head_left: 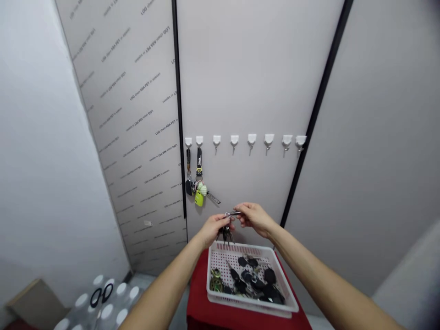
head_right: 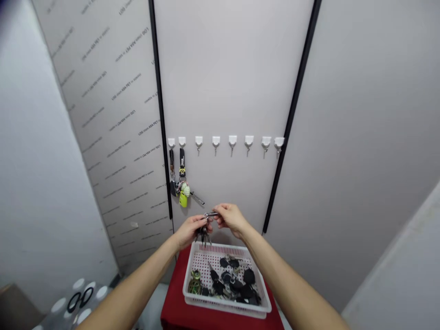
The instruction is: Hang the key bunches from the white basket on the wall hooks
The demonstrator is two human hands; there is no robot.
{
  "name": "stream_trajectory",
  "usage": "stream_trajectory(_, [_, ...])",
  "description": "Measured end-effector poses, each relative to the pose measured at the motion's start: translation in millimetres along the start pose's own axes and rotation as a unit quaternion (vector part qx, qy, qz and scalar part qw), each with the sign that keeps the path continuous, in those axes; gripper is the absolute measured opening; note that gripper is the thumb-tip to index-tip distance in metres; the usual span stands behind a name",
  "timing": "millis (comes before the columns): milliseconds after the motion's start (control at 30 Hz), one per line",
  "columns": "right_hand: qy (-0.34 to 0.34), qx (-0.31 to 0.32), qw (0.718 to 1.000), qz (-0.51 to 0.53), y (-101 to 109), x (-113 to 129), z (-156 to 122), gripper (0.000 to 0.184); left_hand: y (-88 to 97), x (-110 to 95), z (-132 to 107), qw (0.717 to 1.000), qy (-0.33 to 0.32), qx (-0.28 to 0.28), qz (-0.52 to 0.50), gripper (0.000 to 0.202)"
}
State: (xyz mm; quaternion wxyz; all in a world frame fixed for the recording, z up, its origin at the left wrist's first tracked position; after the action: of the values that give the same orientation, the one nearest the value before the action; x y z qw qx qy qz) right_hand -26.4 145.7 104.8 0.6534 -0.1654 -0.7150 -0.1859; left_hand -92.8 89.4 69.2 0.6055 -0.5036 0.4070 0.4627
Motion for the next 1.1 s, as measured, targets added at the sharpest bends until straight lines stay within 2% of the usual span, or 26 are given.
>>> stream_trajectory(133, [0.062,0.058,0.996,0.040,-12,14,7,0.018,9.2,-17,0,0.997,-0.048,-0.055,0.020,0.034])
stream_trajectory(200, [0.112,0.089,0.990,0.008,-20,26,10,0.025,13.4,-25,0,0.995,-0.067,-0.073,-0.004,0.034])
stream_trajectory(267, [0.150,0.093,0.983,-0.050,-27,37,14,0.026,13.3,-29,2,0.996,-0.062,-0.058,-0.039,0.032])
stream_trajectory(367, [0.188,0.046,0.975,-0.112,-27,52,24,0.014,14.7,-36,8,0.997,-0.042,-0.040,-0.050,0.031])
stream_trajectory(433, [0.198,0.009,0.973,-0.121,-24,64,35,0.016,22.2,-49,13,0.995,-0.066,-0.065,-0.025,0.029])
stream_trajectory(533, [0.223,-0.038,0.968,-0.104,-18,92,53,0.016,37.7,-83,22,0.977,-0.154,-0.140,0.043,0.022])
stream_trajectory(633, [0.279,-0.114,0.949,-0.092,-7,128,67,0.028,51.5,-122,31,0.940,-0.222,-0.230,0.123,0.018])
stream_trajectory(767, [0.311,-0.194,0.922,-0.125,3,161,82,0.027,63.9,-157,43,0.890,-0.224,-0.324,0.228,0.017])
stream_trajectory(900, [0.275,-0.221,0.916,-0.189,9,165,98,0.020,72.2,-159,53,0.874,-0.158,-0.354,0.294,0.019])
stream_trajectory(1000, [0.243,-0.221,0.920,-0.216,12,158,105,0.016,74.3,-148,57,0.874,-0.110,-0.342,0.327,0.018])
stream_trajectory(1100, [0.244,-0.229,0.912,-0.239,14,151,95,0.016,74.8,-134,51,0.878,-0.086,-0.328,0.338,0.025])
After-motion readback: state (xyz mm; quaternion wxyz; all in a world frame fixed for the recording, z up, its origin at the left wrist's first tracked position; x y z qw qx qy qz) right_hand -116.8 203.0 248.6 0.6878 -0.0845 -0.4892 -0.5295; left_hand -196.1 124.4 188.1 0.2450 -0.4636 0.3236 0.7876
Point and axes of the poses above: each hand's wrist, its own z-axis towards the middle knuckle, its own y-axis out of the back of the hand, x = y × z, the point moved 8 cm from there along z, towards the middle knuckle, and after that the axes turned 15 degrees about x, right-handed, at the moved point
